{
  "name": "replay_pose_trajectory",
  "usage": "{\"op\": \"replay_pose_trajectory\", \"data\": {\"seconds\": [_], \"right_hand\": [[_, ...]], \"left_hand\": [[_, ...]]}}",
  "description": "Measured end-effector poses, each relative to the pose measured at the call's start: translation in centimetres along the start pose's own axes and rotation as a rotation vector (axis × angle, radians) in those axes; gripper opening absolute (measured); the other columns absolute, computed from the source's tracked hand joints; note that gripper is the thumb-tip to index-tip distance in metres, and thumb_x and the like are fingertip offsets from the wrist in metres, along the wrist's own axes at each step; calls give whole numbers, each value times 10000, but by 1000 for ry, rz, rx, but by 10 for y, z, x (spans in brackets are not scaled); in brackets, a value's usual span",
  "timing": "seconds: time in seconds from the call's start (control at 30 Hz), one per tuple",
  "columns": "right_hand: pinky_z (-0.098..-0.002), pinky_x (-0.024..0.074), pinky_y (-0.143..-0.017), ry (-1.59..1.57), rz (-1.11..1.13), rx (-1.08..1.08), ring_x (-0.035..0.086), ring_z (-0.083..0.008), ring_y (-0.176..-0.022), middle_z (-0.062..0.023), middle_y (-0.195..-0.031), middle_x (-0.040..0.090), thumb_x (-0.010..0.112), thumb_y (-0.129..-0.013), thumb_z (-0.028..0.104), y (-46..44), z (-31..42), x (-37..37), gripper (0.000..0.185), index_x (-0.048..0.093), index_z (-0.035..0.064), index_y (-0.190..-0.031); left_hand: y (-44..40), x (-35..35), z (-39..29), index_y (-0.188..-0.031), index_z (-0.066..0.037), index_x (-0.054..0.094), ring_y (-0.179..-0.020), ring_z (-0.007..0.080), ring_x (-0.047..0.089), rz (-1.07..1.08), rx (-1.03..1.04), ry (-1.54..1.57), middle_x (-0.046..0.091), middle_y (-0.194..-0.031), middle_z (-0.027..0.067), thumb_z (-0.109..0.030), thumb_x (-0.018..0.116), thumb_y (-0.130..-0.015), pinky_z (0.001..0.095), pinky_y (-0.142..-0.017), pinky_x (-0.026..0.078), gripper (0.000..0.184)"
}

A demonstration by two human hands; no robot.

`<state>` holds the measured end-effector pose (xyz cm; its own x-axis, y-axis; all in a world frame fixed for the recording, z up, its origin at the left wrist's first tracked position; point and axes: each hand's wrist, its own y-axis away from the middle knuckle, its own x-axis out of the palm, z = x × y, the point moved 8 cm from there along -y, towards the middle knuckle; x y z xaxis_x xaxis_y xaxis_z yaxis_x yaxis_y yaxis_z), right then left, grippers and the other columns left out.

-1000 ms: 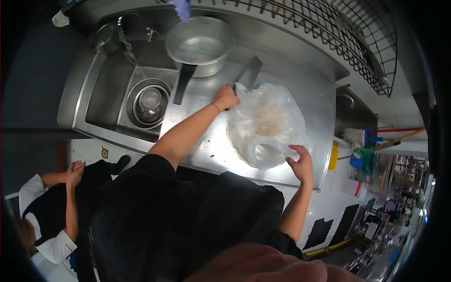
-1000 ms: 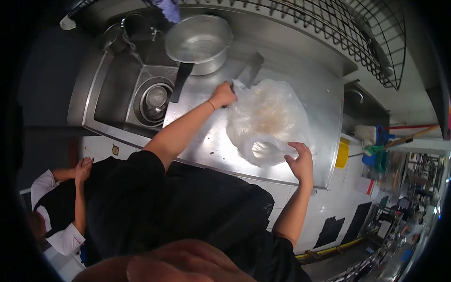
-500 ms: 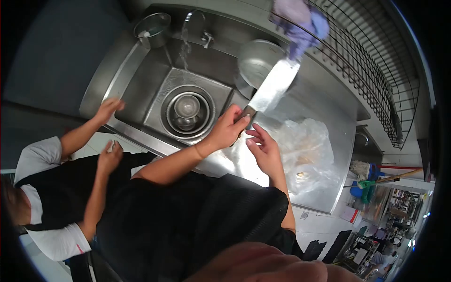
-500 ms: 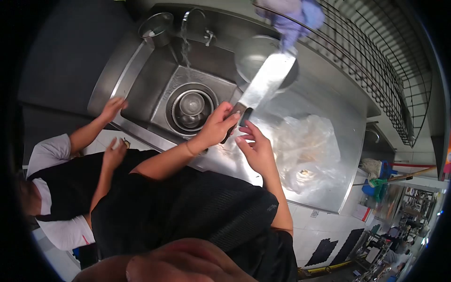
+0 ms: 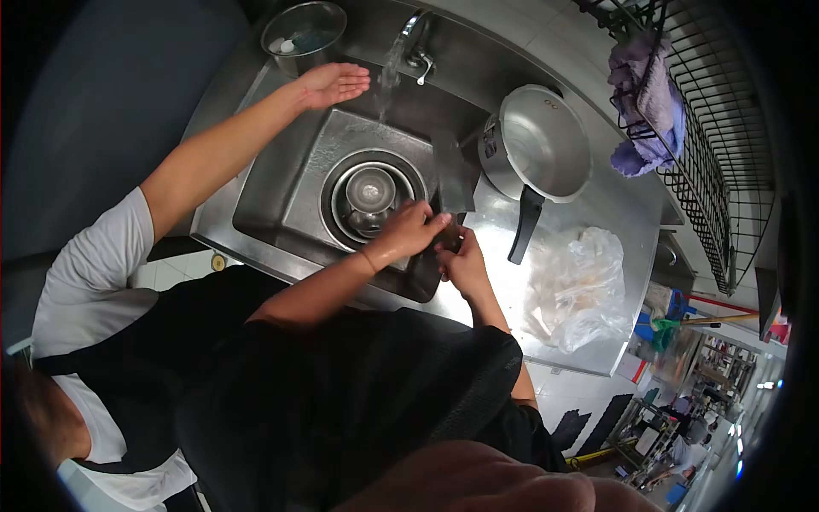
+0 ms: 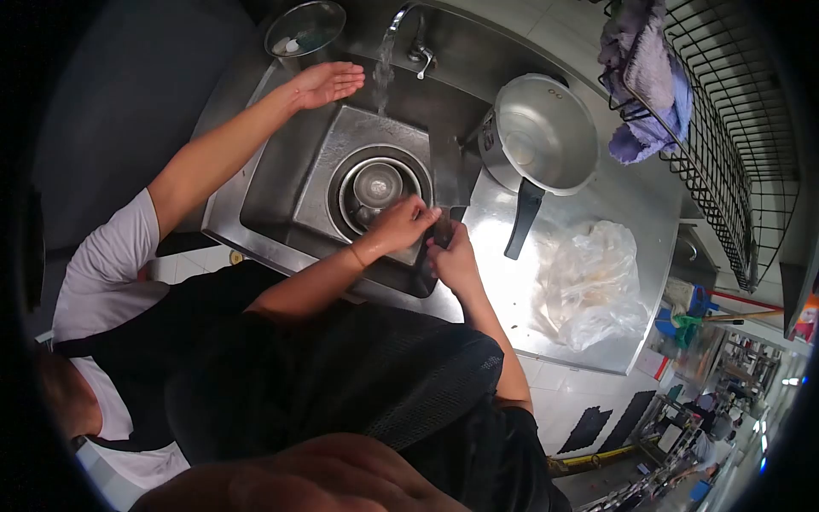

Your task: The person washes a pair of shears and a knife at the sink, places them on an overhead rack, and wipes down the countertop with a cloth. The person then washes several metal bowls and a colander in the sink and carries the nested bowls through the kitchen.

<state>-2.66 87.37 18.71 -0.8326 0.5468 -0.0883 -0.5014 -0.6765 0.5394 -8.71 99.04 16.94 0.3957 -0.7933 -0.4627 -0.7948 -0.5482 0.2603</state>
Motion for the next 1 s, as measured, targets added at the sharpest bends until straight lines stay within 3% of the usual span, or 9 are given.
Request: {"op": "replay_pose_trajectory", "data": {"seconds": [0.03,0.07,0.1,0.17,0.2,0.3,0.37,0.57,1.0], "right_hand": [[-268,425,-396,1,-4,5,514,-136,-505,-97,-862,549,539,-713,-50,-1,-3,2,509,347,-27,-1184],[-262,426,-398,-41,-6,65,505,-126,-500,-93,-853,550,542,-712,-49,-2,-13,4,501,355,-21,-1176],[-256,426,-399,-83,-10,123,496,-117,-495,-90,-844,551,545,-711,-49,-3,-22,6,494,362,-15,-1168],[-261,428,-405,-113,6,146,509,-125,-522,-85,-826,553,553,-714,-33,-5,-27,7,488,369,-7,-1165],[-264,429,-412,-176,45,199,510,-126,-534,-84,-821,553,545,-723,-27,-6,-31,11,458,381,-4,-1150],[-277,437,-441,-316,110,289,508,-133,-555,-79,-811,549,527,-751,-5,-5,-33,16,371,411,5,-1103],[-280,424,-459,-479,21,411,498,-136,-562,-76,-796,543,530,-765,4,0,-35,16,272,458,20,-1027],[-268,394,-486,-685,94,445,494,-137,-591,-73,-755,530,542,-780,43,-5,-61,21,85,515,15,-856],[-265,388,-479,-729,135,469,487,-144,-578,-59,-692,493,522,-784,50,-4,-79,20,51,498,9,-803]], "left_hand": [[-3,-14,3,-1003,-15,533,-911,262,557,-127,4,-228,579,-951,144,-434,555,-859,362,-763,440,443],[-7,-20,12,-1206,-50,483,-1177,358,428,-152,-48,-170,488,-1213,226,-511,500,-854,455,-961,343,581],[-11,-20,20,-1206,-50,483,-1177,358,428,-144,-46,-165,488,-1213,226,-511,500,-854,455,-961,343,581],[-19,-25,21,-1324,-82,413,-1323,358,247,-288,94,-444,334,-1379,227,-567,437,-854,526,-1059,187,676],[-26,-18,28,-1347,-86,389,-1372,334,128,-158,59,-394,225,-1458,181,-566,403,-867,575,-1067,72,678],[-39,8,44,-1356,-101,374,-1368,311,153,90,59,-486,236,-1464,137,-538,384,-888,555,-1067,98,640],[-41,22,56,-1354,-85,374,-1364,310,171,111,71,-497,253,-1463,104,-522,363,-901,545,-1073,98,630],[-37,51,74,-1355,-73,368,-1344,307,236,230,30,-403,312,-1435,115,-536,318,-906,540,-1066,139,647],[-30,59,78,-1353,-77,370,-1309,319,311,283,-21,-410,392,-1381,141,-561,300,-901,525,-1055,168,666]]}}
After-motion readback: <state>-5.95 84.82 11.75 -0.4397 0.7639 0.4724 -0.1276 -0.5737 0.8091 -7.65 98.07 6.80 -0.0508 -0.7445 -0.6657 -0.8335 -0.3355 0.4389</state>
